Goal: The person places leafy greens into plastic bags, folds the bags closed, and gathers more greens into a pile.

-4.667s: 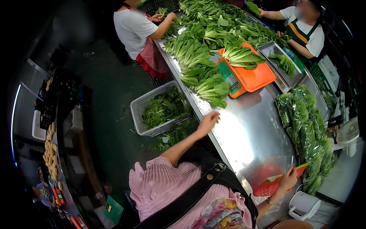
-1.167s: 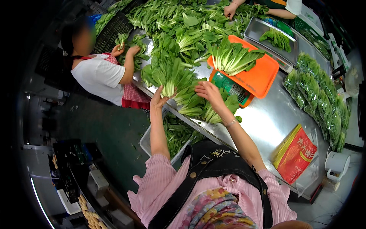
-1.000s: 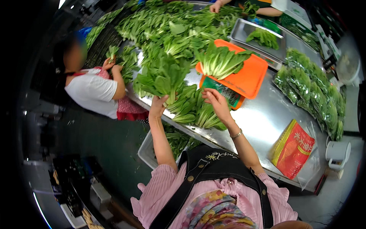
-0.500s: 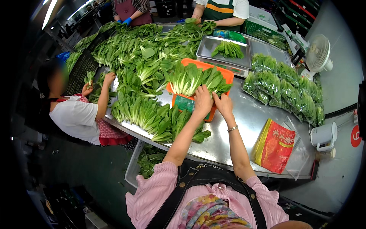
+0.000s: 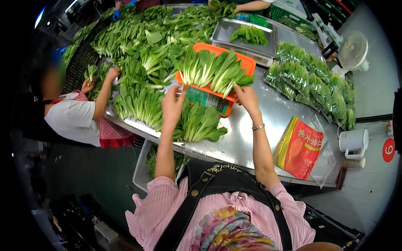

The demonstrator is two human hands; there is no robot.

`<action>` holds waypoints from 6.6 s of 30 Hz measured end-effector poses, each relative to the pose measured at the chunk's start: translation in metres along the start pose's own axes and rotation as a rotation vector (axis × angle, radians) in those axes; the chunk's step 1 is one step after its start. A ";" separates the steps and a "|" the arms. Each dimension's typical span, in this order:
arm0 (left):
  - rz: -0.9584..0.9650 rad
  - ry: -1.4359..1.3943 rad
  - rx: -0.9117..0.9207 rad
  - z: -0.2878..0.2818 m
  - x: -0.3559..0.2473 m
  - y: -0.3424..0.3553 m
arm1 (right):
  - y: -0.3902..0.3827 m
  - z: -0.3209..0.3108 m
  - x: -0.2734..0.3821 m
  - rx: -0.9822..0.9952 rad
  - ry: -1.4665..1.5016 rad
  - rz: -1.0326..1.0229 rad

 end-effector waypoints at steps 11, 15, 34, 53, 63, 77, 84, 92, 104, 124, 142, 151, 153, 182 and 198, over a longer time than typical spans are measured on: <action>-0.199 0.517 0.348 -0.069 0.131 -0.135 | -0.115 0.095 -0.023 0.416 0.097 -0.138; -0.225 0.646 0.225 -0.053 0.121 -0.132 | -0.132 0.121 -0.019 0.405 -0.033 -0.269; -0.222 0.250 0.084 -0.019 0.130 -0.126 | -0.152 0.195 -0.046 0.499 0.871 0.226; -0.620 -0.275 0.369 0.010 0.146 -0.117 | -0.130 0.226 -0.012 0.533 0.865 0.217; -0.717 -0.375 0.406 0.004 0.135 -0.118 | -0.131 0.225 -0.018 0.591 1.060 0.462; -0.688 -0.456 0.328 0.010 0.160 -0.127 | -0.129 0.225 0.014 0.449 0.962 0.038; -0.793 -0.725 0.362 0.009 0.140 -0.125 | -0.129 0.235 -0.004 0.582 1.037 0.310; -0.699 -0.414 0.352 0.000 0.142 -0.122 | -0.137 0.235 -0.008 0.573 1.167 0.387; -0.334 0.462 0.324 -0.003 0.048 -0.142 | -0.148 0.219 -0.015 0.590 1.248 0.369; -0.473 -0.303 0.148 0.027 0.119 -0.172 | -0.150 0.228 -0.016 0.533 1.199 0.421; -0.418 -1.020 -0.706 -0.134 0.167 -0.201 | -0.135 0.208 -0.030 0.417 0.871 0.159; -0.511 -0.590 0.212 0.020 0.085 -0.196 | -0.147 0.168 -0.034 0.248 0.814 0.043; -0.535 -0.613 0.270 0.038 0.070 -0.182 | -0.154 0.150 -0.030 0.236 0.838 -0.003; -0.153 0.152 0.473 0.078 0.066 -0.164 | -0.140 0.173 -0.044 0.647 -0.476 -0.155; -0.063 0.519 0.334 0.007 -0.002 -0.099 | -0.122 0.038 -0.021 -0.275 -0.118 -0.369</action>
Point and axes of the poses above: each hand's wrist, its own y-axis towards the middle knuckle, its own z-axis out of the palm, x = y × z, the point moved 7 cm from there along y, towards the middle knuckle
